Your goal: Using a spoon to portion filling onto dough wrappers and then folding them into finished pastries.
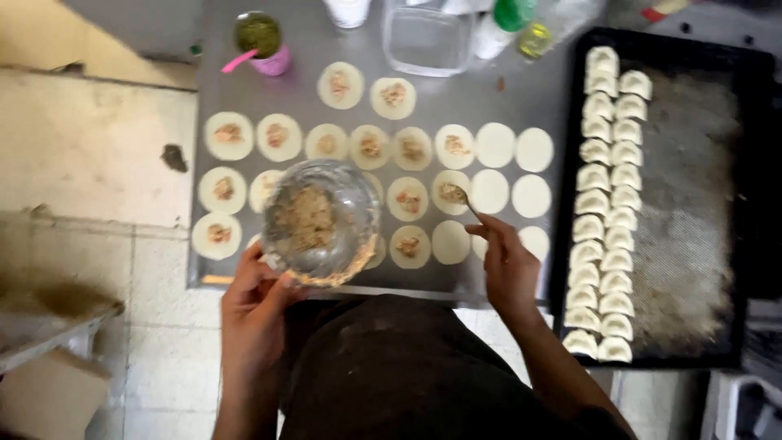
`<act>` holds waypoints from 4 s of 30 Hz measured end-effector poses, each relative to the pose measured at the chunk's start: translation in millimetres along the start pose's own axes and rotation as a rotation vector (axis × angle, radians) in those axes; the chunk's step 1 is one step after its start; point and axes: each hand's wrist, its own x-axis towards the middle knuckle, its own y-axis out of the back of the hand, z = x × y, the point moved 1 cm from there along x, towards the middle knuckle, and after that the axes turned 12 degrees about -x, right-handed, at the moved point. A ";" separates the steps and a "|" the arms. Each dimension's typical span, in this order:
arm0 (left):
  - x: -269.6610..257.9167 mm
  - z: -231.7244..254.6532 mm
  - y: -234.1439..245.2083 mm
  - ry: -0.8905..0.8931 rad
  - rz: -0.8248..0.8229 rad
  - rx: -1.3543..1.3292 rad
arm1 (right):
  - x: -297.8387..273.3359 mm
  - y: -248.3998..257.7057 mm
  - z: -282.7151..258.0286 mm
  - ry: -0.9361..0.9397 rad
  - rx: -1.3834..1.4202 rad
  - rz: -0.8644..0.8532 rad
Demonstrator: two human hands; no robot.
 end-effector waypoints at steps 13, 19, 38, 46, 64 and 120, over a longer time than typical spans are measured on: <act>-0.4 23.0 -37.6 -0.097 -0.146 0.044 | 4.7 6.9 -86.3 0.816 0.017 -0.089; -1.2 14.7 -34.0 -0.043 -0.123 0.008 | -2.1 1.7 -86.1 0.776 0.100 -0.161; 8.1 19.8 -56.7 -0.019 -0.123 -0.043 | -3.0 -1.5 -72.5 0.188 0.506 -0.458; 12.0 13.8 -60.8 0.031 -0.214 0.033 | -4.1 -16.4 -65.1 -0.110 0.999 -0.630; 8.6 14.4 -22.7 0.127 0.010 0.085 | 32.6 -8.2 49.7 -0.007 -0.274 -0.075; -8.3 13.0 -0.2 0.208 -0.056 0.075 | -46.3 -12.5 79.7 0.296 -0.422 0.026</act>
